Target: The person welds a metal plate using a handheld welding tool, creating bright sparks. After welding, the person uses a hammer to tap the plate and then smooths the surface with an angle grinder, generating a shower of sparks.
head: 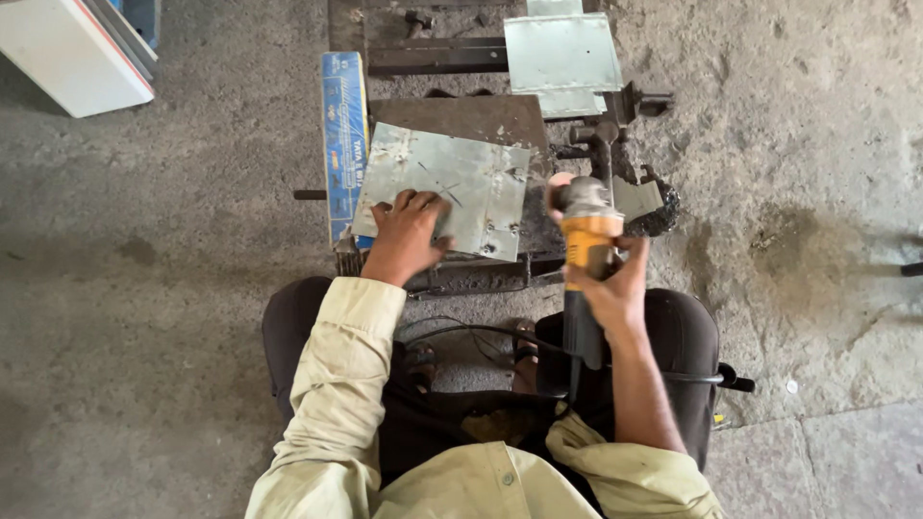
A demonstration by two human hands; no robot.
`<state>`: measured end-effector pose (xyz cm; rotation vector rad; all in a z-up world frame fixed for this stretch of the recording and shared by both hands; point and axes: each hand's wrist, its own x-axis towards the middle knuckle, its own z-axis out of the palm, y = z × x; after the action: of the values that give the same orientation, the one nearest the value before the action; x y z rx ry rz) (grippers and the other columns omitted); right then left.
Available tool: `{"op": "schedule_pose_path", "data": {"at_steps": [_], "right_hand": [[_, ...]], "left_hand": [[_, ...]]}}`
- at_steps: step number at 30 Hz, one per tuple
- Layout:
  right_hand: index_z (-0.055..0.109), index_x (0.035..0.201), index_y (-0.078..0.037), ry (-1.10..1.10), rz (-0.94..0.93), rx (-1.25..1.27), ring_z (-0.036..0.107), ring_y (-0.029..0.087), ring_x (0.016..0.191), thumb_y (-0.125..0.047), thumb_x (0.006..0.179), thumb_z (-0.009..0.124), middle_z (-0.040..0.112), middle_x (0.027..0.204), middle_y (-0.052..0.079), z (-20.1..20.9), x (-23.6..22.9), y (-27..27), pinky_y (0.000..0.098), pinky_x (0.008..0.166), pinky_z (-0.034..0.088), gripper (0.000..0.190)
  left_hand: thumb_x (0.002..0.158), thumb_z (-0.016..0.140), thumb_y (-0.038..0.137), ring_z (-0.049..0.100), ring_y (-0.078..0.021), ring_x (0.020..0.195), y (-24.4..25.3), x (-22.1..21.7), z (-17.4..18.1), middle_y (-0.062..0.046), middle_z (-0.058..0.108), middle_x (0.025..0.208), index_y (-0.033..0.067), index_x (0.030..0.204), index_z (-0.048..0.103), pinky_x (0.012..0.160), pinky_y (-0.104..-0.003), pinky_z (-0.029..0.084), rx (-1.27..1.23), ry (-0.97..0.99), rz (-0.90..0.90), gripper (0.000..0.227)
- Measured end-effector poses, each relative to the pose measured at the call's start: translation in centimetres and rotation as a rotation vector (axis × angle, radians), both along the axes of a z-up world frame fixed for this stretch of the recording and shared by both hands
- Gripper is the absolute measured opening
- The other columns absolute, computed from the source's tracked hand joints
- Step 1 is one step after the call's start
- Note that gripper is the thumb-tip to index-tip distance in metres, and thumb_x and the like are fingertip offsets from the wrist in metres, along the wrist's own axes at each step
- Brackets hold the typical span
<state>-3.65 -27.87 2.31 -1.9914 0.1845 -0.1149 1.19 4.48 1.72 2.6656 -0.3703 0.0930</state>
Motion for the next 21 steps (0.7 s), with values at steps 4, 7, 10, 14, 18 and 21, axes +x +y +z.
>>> {"op": "schedule_pose_path", "data": {"at_steps": [4,7,10,14,18,21], "right_hand": [[0.042,0.124,0.002,0.047,0.086,-0.343,0.075,0.034,0.092,-0.02,0.069,0.094,0.069,0.108,0.028,2.2,-0.9,2.3,0.0442,0.078,0.065,0.079],[0.048,0.119,-0.004,0.053,0.121,-0.406,0.076,0.038,0.092,-0.018,0.069,0.09,0.074,0.102,0.024,3.2,-1.5,3.9,0.0465,0.082,0.062,0.066],[0.047,0.121,-0.006,-0.007,0.175,-0.402,0.075,0.041,0.091,-0.019,0.069,0.088,0.072,0.101,0.024,3.6,-1.6,5.0,0.0469,0.08,0.061,0.067],[0.047,0.12,-0.006,-0.026,0.182,-0.467,0.073,0.045,0.087,-0.019,0.07,0.087,0.072,0.094,0.025,3.9,-1.7,6.0,0.0494,0.077,0.059,0.066],[0.047,0.118,-0.006,-0.019,0.157,-0.508,0.073,0.045,0.086,-0.02,0.071,0.087,0.072,0.092,0.024,3.9,-1.7,6.4,0.0499,0.076,0.06,0.063],[0.048,0.118,-0.007,-0.009,0.139,-0.462,0.077,0.04,0.084,-0.02,0.071,0.085,0.073,0.093,0.022,3.9,-1.9,6.5,0.0463,0.076,0.063,0.061]], "left_hand": [[0.075,0.085,0.02,0.059,-0.0268,0.116,-0.1,-1.9,1.0,-0.004,0.068,0.114,0.0107,0.1,0.075,0.098,-0.056,0.041,0.027,0.034,-0.045,0.029],[0.081,0.078,0.011,0.061,-0.0269,0.11,-0.5,-3.7,1.7,-0.004,0.069,0.106,0.0096,0.093,0.076,0.094,-0.047,0.048,0.067,0.051,-0.071,0.012],[0.075,0.074,0.001,0.065,-0.0268,0.105,-1.0,-4.9,1.9,-0.004,0.07,0.101,0.0094,0.087,0.076,0.089,-0.043,0.05,0.151,-0.034,-0.091,0.015],[0.072,0.071,-0.002,0.068,-0.027,0.1,-1.6,-5.2,1.4,-0.004,0.071,0.099,0.0079,0.087,0.075,0.089,-0.043,0.051,0.094,-0.066,-0.093,0.018],[0.073,0.068,-0.003,0.068,-0.0278,0.098,-2.3,-5.6,1.0,-0.006,0.071,0.095,0.0088,0.091,0.075,0.088,-0.044,0.051,0.065,-0.091,-0.09,0.022],[0.071,0.068,-0.002,0.068,-0.0275,0.099,-2.7,-5.8,1.0,-0.007,0.071,0.094,0.0086,0.089,0.075,0.088,-0.044,0.051,0.075,-0.051,-0.076,0.022]]}}
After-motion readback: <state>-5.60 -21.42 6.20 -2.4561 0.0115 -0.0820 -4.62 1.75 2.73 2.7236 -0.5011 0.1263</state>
